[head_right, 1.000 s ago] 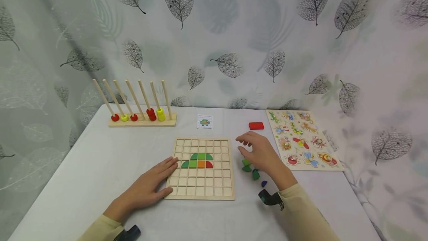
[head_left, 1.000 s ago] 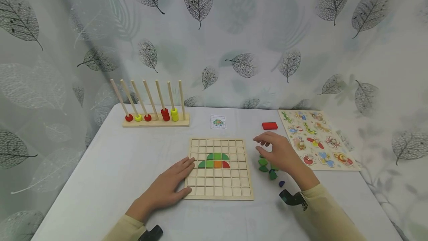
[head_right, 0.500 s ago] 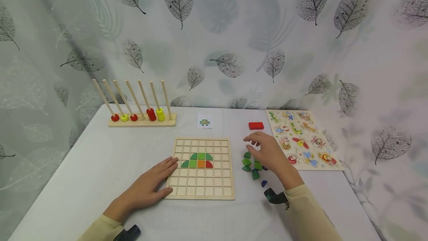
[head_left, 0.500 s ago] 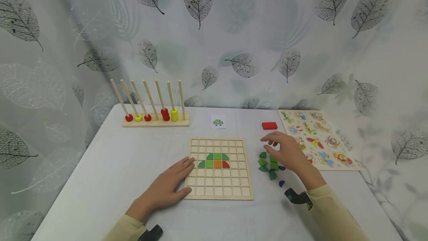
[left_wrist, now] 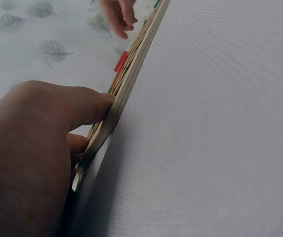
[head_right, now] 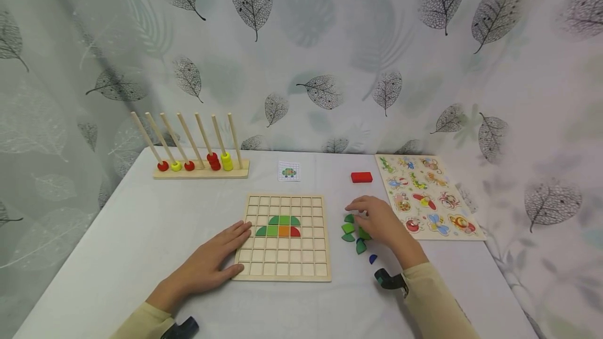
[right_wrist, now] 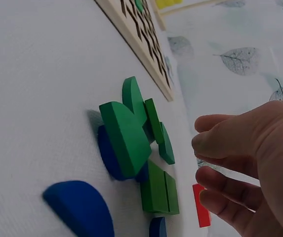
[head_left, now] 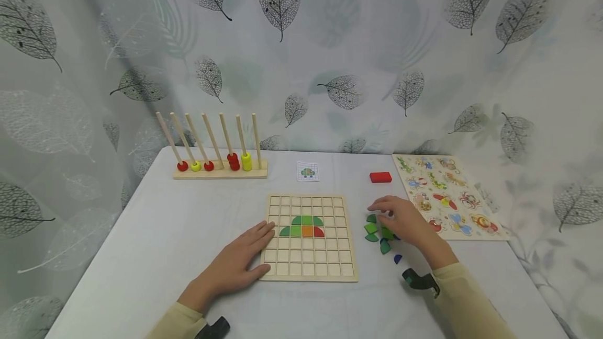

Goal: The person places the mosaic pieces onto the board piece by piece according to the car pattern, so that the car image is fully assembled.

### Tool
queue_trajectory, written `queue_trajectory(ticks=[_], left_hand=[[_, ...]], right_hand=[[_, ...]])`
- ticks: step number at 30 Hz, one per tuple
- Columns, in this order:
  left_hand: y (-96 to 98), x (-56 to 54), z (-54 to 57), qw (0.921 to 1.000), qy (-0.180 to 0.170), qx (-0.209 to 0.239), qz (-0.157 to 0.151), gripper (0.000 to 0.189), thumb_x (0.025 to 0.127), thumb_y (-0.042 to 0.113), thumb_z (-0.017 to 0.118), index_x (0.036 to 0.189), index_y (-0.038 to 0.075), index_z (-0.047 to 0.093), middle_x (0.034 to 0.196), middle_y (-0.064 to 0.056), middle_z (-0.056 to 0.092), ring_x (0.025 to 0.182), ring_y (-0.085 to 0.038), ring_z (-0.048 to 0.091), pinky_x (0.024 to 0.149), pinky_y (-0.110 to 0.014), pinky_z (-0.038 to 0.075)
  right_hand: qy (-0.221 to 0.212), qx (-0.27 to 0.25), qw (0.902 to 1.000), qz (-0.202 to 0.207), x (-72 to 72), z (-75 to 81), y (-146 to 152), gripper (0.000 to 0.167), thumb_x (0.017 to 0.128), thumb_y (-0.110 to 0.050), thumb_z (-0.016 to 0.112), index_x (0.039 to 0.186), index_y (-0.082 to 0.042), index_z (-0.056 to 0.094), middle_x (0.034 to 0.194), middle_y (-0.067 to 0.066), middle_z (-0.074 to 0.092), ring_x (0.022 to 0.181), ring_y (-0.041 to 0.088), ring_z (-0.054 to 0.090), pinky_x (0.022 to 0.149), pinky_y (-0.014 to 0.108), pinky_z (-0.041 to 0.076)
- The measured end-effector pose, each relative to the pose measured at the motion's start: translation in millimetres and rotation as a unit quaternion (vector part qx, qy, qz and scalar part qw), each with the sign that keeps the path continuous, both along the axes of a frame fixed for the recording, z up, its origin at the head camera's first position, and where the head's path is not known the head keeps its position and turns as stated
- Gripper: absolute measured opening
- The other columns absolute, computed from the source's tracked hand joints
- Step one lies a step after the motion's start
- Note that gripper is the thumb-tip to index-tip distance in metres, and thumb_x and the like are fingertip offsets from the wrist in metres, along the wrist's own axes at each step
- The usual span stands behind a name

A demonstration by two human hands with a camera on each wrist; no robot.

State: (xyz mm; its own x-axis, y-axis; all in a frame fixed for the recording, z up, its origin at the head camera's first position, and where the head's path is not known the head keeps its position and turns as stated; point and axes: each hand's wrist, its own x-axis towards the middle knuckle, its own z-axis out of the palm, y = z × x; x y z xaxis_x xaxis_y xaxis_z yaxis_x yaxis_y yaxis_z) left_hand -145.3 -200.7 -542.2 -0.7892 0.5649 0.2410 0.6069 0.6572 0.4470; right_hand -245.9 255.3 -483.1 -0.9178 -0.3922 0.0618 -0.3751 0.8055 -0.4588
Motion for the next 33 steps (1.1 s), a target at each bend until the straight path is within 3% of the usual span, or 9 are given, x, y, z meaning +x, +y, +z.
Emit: queue_trajectory(ticks=[8,15,23,33], left_hand=[[0.3,0.6,1.9,1.0,0.0,0.0,-0.001,0.077,0.102,0.042,0.069,0.165,0.005,0.045,0.175,-0.004,0.035,0.162,-0.028,0.029,0.124,-0.055,0.036],[0.5,0.5,2.0,1.0,0.004,0.0,-0.003,0.077,0.102,0.041,0.069,0.165,0.005,0.045,0.175,-0.005,0.036,0.162,-0.028,0.029,0.125,-0.055,0.035],[0.2,0.3,2.2,1.0,0.006,0.0,-0.005,0.077,0.102,0.041,0.069,0.165,0.004,0.045,0.174,-0.006,0.036,0.162,-0.028,0.029,0.124,-0.055,0.035],[0.4,0.5,2.3,1.0,-0.001,-0.002,-0.001,0.077,0.102,0.041,0.069,0.165,0.005,0.045,0.175,-0.005,0.036,0.162,-0.026,0.028,0.125,-0.054,0.035]], right_hand=[[-0.025,0.039,0.9988,0.012,0.9,-9.8,0.1,0.029,0.097,-0.002,0.075,0.12,-0.017,0.085,0.128,0.011,0.072,0.125,0.039,0.063,0.107,0.061,0.052],[-0.016,0.05,0.9986,0.006,0.2,-13.5,-0.8,0.026,0.096,-0.004,0.078,0.119,-0.016,0.084,0.118,0.005,0.073,0.115,0.032,0.066,0.101,0.057,0.056],[-0.024,0.056,0.9976,-0.034,-3.1,-18.7,-4.8,0.028,0.095,-0.011,0.084,0.123,-0.011,0.081,0.105,0.0,0.071,0.092,0.021,0.061,0.088,0.046,0.06],[-0.02,0.057,0.9974,-0.038,-6.5,-22.2,-5.6,0.031,0.096,-0.014,0.084,0.125,-0.005,0.08,0.112,0.006,0.073,0.096,0.023,0.064,0.093,0.049,0.06]])
